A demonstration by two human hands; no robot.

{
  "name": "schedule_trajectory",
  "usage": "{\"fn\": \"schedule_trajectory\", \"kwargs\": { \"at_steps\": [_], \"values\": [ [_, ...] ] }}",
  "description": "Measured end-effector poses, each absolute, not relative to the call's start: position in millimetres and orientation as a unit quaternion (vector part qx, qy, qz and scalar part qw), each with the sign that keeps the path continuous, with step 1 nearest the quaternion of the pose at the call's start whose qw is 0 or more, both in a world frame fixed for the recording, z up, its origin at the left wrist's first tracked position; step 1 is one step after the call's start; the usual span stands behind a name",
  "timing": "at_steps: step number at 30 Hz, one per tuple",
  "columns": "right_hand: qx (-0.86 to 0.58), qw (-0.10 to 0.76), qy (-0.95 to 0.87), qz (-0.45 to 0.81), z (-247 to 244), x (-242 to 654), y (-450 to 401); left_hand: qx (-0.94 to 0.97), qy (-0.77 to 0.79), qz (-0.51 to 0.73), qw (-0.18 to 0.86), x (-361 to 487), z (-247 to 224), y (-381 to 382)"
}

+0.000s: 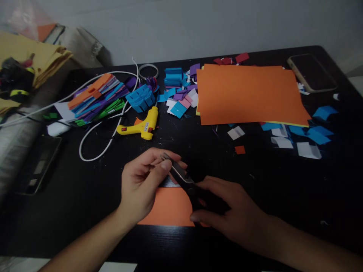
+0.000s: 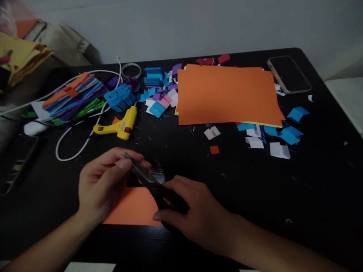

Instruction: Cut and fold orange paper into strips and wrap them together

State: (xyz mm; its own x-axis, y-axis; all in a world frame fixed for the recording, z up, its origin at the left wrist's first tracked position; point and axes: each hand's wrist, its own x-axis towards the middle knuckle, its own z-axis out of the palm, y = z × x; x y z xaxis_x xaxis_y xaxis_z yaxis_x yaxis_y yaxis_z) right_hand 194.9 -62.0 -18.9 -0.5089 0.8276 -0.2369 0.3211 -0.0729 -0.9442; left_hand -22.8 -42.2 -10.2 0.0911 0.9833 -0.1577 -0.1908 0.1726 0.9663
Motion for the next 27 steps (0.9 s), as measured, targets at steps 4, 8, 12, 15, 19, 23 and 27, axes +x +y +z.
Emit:
{"fn": "schedule_trajectory", "kwargs": {
  "at_steps": [4, 8, 12, 15, 19, 23, 27],
  "values": [
    [-0.439, 0.229, -0.650, 0.577, -20.8, 194.3, -62.4, 0.418, 0.486, 0.480, 0.600, -21.3, -10.9, -41.9],
    [-0.436, 0.235, -0.654, 0.572, -23.3, 194.6, -64.7, 0.410, 0.499, 0.480, 0.594, -19.4, -12.3, -41.0],
    [-0.438, 0.234, -0.659, 0.566, -23.8, 195.8, -66.1, 0.408, 0.508, 0.480, 0.587, -19.2, -13.0, -41.9],
    [-0.438, 0.235, -0.659, 0.565, -23.3, 196.0, -65.1, 0.408, 0.512, 0.478, 0.586, -19.3, -12.4, -42.8],
    [-0.438, 0.235, -0.657, 0.567, -23.7, 194.9, -63.1, 0.401, 0.518, 0.480, 0.583, -18.6, -11.3, -42.0],
    [-0.441, 0.232, -0.655, 0.568, -24.4, 194.4, -63.8, 0.397, 0.519, 0.481, 0.585, -17.1, -10.9, -40.5],
    [-0.441, 0.226, -0.657, 0.568, -23.2, 195.6, -65.5, 0.394, 0.525, 0.480, 0.582, -15.9, -11.0, -40.7]
  ]
}}
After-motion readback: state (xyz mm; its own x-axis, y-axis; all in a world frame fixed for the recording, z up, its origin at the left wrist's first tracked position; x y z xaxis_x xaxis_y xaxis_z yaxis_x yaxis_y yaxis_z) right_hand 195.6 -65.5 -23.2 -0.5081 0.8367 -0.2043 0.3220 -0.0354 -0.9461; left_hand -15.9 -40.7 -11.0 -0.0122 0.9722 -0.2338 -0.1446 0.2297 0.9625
